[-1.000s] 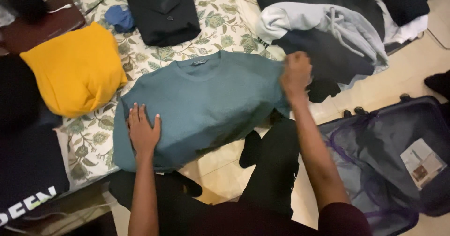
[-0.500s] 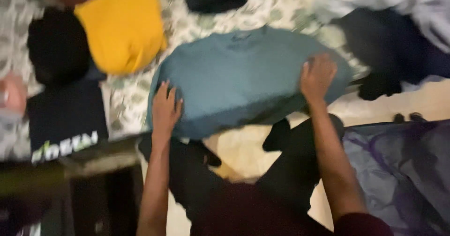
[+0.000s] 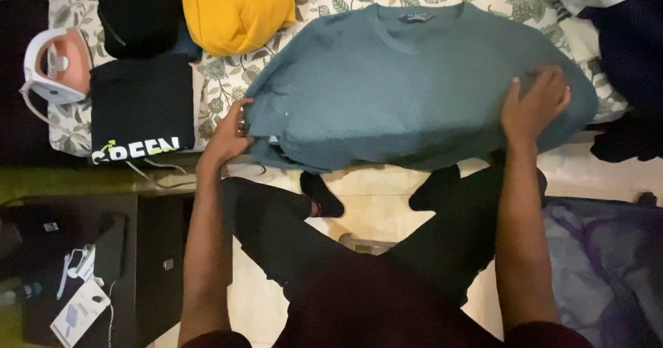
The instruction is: Folding sweaters and sweatshirts on a bed.
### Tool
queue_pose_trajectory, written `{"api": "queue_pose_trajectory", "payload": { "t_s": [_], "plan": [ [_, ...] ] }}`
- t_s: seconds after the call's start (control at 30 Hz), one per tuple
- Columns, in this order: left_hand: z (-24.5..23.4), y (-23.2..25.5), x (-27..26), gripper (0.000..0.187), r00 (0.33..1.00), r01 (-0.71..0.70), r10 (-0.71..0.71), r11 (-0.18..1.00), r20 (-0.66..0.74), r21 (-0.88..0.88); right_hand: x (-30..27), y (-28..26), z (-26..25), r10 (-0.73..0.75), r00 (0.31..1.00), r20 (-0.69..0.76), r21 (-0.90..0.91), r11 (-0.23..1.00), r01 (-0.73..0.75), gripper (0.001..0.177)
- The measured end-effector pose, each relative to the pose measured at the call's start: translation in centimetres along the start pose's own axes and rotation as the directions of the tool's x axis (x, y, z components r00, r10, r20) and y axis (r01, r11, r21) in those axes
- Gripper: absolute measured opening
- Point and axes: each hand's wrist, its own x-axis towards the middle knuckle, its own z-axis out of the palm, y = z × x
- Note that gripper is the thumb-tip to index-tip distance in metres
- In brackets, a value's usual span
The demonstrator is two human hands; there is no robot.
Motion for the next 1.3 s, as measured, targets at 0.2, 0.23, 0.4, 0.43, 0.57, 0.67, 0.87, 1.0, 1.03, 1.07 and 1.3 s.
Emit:
{"api": "queue_pose_trajectory", "payload": {
  "t_s": [0.2,0.23,0.4,0.43,0.57,0.67,0.87,1.0,1.03,1.07,1.3],
  "plan": [
    [-1.5,-6.1,1.3,0.073,0.939,-0.162,0.273,0.889,0.211,-0.428,0.4,-1.4,-2.4,0.066,0.991,0.116,0.089,0.993,-0.077,0.035],
    [-1.7,-5.7,0.9,0.071,0.899,-0.079,0.310,0.809,0.308,-0.582,0.2,-0.2,-1.5,0.017,0.997,0.081,0.071,0.997,-0.023,0.039],
    [-1.6,-4.9,1.1,0.035,0.982,-0.064,0.157,0.808,0.108,-0.586,0.4,-0.9,-2.2,-0.013,0.998,0.059,0.065,0.998,0.009,0.039],
    [-1.8,-3.8,0.7,0.028,0.985,-0.170,0.151,0.883,-0.079,-0.437,0.5,-1.0,-2.2,0.025,0.997,0.076,0.051,0.998,-0.029,0.039],
    [-2.9,-2.1,1.3,0.018,0.836,-0.327,0.314,0.944,-0.449,0.051,0.4,0.4,-0.9,0.051,0.997,0.055,-0.037,0.998,-0.049,0.041],
    [-2.3,-3.0,4.0,0.031,0.554,-0.530,0.657,0.752,-0.512,0.391,-0.2,5.3,3.3,-0.082,0.994,-0.075,-0.222,0.973,0.063,0.049],
    [0.6,-6.5,9.2,0.024,0.747,-0.247,0.541,0.766,-0.387,0.594,0.5,1.9,0.7,0.068,0.997,0.030,-0.092,0.994,-0.065,0.041],
    [0.1,-4.0,5.8,0.036,0.644,-0.304,0.692,0.623,-0.326,0.720,1.1,-0.6,-1.2,0.075,0.997,0.029,-0.039,0.996,-0.074,0.041],
    [0.1,-2.5,4.3,0.040,0.565,-0.289,0.741,0.591,-0.364,0.753,1.4,-0.9,-1.2,0.107,0.993,0.053,-0.020,0.994,-0.106,0.040],
    [0.2,-0.9,3.0,0.044,0.477,-0.279,0.789,0.554,-0.387,0.785,1.3,-0.9,-1.6,0.147,0.986,0.074,-0.008,0.989,-0.147,0.039],
    [6.8,-0.1,-0.2,0.029,0.747,-0.525,0.626,0.762,-0.224,0.380,1.4,-0.9,-0.8,0.068,0.998,0.007,-0.105,0.992,-0.067,0.051]
  ]
}}
